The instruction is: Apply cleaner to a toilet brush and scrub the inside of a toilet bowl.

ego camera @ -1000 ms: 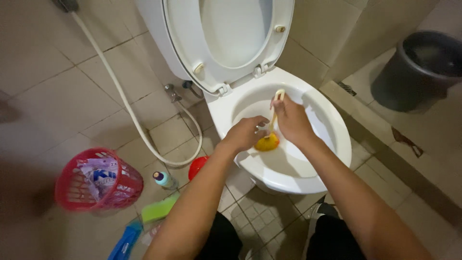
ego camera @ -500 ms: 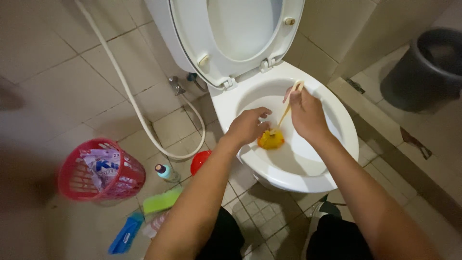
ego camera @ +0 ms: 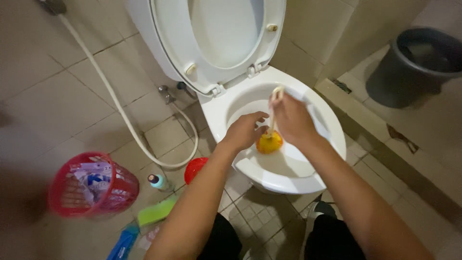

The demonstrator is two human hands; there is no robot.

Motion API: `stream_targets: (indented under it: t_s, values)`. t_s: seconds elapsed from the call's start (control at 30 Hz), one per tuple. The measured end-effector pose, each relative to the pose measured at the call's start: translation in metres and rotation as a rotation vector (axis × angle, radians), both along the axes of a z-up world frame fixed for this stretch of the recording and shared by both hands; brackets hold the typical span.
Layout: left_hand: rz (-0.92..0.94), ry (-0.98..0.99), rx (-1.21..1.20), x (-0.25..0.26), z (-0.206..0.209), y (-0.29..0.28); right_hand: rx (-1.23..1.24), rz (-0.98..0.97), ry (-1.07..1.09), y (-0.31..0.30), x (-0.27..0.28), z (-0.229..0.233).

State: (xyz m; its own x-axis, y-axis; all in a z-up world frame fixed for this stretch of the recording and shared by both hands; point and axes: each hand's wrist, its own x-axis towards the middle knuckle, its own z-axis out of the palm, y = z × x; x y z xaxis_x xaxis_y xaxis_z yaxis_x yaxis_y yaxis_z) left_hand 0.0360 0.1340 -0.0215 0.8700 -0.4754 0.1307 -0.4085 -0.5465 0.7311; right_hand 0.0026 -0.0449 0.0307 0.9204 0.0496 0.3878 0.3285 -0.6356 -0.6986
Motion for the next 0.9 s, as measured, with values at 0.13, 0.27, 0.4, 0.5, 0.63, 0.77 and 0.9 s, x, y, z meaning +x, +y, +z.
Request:
stream_targets:
  t_s: [0.13,0.27,0.4,0.5,0.63,0.77,0.9]
  values:
    - [0.023,0.029,0.061,0.003,-0.002,-0.007,-0.066,0.084,0.048,0.002,-0.005,0.003]
    - [-0.015,0.004,-0.021,-0.006,0.012,-0.013,-0.065,-0.061,0.076,-0.002,-0.016,0.028]
    - [0.035,-0.009,0.179,-0.008,0.009,-0.029,-0.092,-0.052,0.098,-0.021,-0.011,-0.002]
    - [0.003,-0.114,0.008,-0.010,-0.003,-0.037,-0.015,0.040,-0.073,-0.035,-0.021,-0.004]
    - [-0.017,-0.130,-0.150,-0.020,0.014,-0.060,0.095,-0.100,0.212,-0.041,-0.043,0.036]
    - [0.004,-0.149,-0.136,-0.024,0.013,-0.083,0.024,-0.067,-0.098,-0.067,-0.042,0.007]
    - [0.016,-0.165,-0.142,-0.022,0.007,-0.093,0.027,-0.068,-0.151,-0.079,-0.050,0.008]
